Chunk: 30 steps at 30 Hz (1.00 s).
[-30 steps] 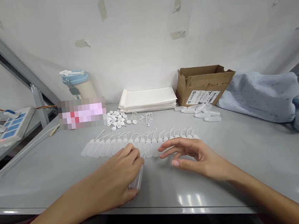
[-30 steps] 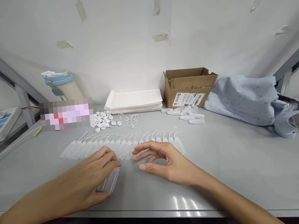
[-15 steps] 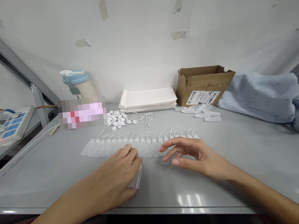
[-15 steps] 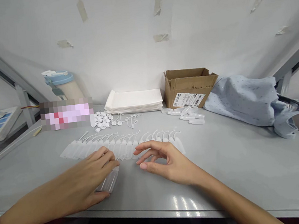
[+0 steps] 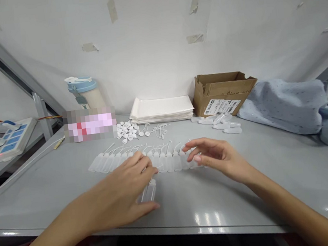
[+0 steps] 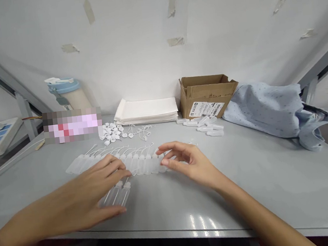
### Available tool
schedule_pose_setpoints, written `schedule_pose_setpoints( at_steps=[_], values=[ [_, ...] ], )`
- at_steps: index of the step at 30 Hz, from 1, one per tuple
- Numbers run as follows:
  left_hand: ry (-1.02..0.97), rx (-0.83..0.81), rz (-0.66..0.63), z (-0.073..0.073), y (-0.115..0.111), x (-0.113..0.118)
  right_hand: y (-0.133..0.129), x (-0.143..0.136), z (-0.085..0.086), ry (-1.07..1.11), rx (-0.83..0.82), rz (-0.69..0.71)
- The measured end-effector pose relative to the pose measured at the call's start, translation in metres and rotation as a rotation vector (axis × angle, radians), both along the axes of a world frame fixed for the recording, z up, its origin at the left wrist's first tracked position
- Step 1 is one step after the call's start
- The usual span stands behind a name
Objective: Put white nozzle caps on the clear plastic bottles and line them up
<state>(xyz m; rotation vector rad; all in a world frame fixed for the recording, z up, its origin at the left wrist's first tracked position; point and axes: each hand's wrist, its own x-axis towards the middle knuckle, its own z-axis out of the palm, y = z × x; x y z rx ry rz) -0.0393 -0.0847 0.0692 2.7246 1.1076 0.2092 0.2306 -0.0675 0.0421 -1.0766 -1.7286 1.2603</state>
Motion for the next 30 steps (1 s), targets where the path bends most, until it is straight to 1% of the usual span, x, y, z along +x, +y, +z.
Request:
schedule_pose_setpoints(
  at_steps=[2, 4, 5, 7, 9, 11, 14, 17, 20, 26, 30],
  values=[
    [0.021, -0.089, -0.015, 0.003, 0.012, 0.001, 0.009, 0.007, -0.001, -0.044, 0.051, -0.126],
    [-0.033, -0.121, 0.043, 0.002, 0.031, 0.004, 0.020, 0.016, -0.006, -0.140, 0.157, -0.261],
    [-0.069, -0.116, 0.088, 0.000, 0.042, 0.006, 0.027, 0.022, -0.010, -0.205, 0.235, -0.325],
    [-0.119, -0.069, 0.166, -0.006, 0.065, 0.012, 0.041, 0.035, -0.019, -0.431, 0.468, -0.466],
    [-0.115, -0.037, 0.242, -0.015, 0.086, 0.021, 0.054, 0.050, -0.028, -0.515, 0.532, -0.521],
    [-0.098, -0.042, 0.272, -0.024, 0.102, 0.032, 0.065, 0.063, -0.036, -0.597, 0.578, -0.540],
    [-0.081, -0.050, 0.304, -0.035, 0.115, 0.047, 0.076, 0.080, -0.044, -0.724, 0.633, -0.524],
    [-0.099, -0.037, 0.321, -0.040, 0.120, 0.057, 0.082, 0.089, -0.049, -0.838, 0.651, -0.484],
    [-0.144, -0.009, 0.324, -0.039, 0.119, 0.059, 0.085, 0.090, -0.054, -0.931, 0.656, -0.441],
    [-0.272, 0.051, 0.347, -0.031, 0.102, 0.048, 0.087, 0.077, -0.060, -1.043, 0.670, -0.326],
    [-0.395, 0.079, 0.404, -0.030, 0.094, 0.038, 0.087, 0.073, -0.062, -1.078, 0.640, -0.310]
  ],
)
